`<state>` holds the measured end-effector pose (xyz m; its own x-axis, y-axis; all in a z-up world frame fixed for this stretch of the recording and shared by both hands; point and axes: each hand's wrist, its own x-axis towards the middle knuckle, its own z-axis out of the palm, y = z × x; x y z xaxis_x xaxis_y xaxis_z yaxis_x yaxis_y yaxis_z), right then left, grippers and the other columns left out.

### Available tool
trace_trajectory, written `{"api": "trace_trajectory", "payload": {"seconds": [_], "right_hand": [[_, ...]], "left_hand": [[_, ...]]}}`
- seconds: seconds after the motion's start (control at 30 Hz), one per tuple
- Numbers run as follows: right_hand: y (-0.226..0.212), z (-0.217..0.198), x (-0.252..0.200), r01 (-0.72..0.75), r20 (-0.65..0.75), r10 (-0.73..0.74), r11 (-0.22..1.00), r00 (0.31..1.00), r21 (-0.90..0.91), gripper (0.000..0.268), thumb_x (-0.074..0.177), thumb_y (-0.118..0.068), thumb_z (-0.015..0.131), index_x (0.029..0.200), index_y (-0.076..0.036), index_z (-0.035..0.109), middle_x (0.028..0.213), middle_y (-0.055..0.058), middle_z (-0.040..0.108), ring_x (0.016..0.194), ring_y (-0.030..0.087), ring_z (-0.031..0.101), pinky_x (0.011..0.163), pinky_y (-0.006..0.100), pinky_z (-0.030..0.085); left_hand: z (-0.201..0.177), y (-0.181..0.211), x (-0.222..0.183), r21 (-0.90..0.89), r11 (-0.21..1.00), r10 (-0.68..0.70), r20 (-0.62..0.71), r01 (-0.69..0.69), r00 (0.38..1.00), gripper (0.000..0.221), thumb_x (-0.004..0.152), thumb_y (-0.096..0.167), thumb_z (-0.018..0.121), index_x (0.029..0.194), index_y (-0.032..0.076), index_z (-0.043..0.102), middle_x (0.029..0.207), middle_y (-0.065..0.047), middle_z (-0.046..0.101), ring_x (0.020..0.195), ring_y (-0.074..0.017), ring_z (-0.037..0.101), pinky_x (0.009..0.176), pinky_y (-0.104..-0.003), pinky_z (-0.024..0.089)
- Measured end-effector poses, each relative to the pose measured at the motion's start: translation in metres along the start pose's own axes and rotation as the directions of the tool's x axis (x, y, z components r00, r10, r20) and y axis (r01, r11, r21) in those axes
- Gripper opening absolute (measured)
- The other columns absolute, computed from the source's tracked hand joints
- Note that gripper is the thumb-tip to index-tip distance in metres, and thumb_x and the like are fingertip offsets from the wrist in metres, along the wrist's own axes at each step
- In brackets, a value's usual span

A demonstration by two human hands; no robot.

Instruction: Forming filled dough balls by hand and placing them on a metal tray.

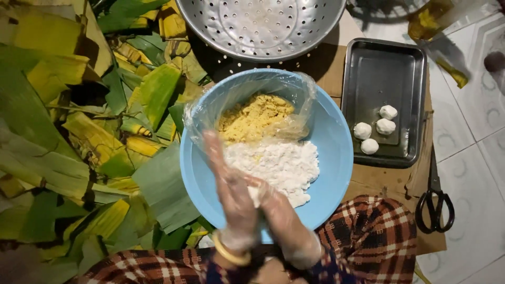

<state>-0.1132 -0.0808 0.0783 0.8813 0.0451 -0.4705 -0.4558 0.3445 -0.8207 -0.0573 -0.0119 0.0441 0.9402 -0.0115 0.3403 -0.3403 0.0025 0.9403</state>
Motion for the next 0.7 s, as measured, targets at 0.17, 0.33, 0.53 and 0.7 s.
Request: {"api": "trace_trajectory", "payload": {"seconds": [0.17,0.33,0.53,0.7], "right_hand": [[-0.028,0.002,0.006,0.069,-0.207,-0.021,0.971,0.978,0.228,0.049,0.095,-0.025,0.045,0.136,0.000,0.057,0.132,0.017,0.063,0.118,0.029,0.063,0.105,0.044,0.053],[0.022,-0.013,0.015,0.287,-0.280,-0.221,0.932,0.934,0.221,0.043,0.103,-0.028,0.049,0.125,0.005,0.063,0.120,0.017,0.069,0.108,0.023,0.064,0.096,0.033,0.050],[0.006,-0.025,0.022,0.181,-0.351,-0.037,0.903,0.936,0.389,0.046,0.099,-0.045,0.057,0.068,-0.013,0.047,0.060,0.001,0.047,0.048,0.011,0.041,0.044,0.024,0.034],[-0.045,-0.001,0.027,-0.139,-0.052,0.152,0.970,0.987,0.199,0.100,0.071,-0.058,0.070,0.158,-0.034,0.027,0.172,-0.001,0.024,0.151,0.027,0.027,0.115,0.057,0.030]], "left_hand": [[0.022,-0.009,-0.022,0.074,0.996,0.040,0.098,-0.047,0.994,0.065,0.104,0.019,0.032,0.165,0.028,0.010,0.175,-0.012,0.001,0.123,-0.0242,0.028,0.101,-0.043,0.024],[0.013,-0.009,-0.012,0.568,0.823,-0.069,0.097,0.002,0.993,0.070,0.106,0.060,0.017,0.163,0.020,0.021,0.173,-0.012,0.007,0.162,-0.0410,-0.004,0.129,-0.067,-0.011],[0.006,-0.006,0.006,-0.044,0.931,-0.358,0.074,0.361,0.931,0.063,0.108,0.047,0.016,0.157,0.007,0.021,0.166,-0.016,0.028,0.156,-0.0295,0.024,0.130,-0.042,0.017],[0.019,0.021,-0.011,-0.177,0.941,-0.254,0.193,0.288,0.948,0.069,0.108,0.057,0.012,0.158,0.011,0.023,0.169,-0.012,0.023,0.160,-0.0299,0.017,0.134,-0.049,0.007]]}}
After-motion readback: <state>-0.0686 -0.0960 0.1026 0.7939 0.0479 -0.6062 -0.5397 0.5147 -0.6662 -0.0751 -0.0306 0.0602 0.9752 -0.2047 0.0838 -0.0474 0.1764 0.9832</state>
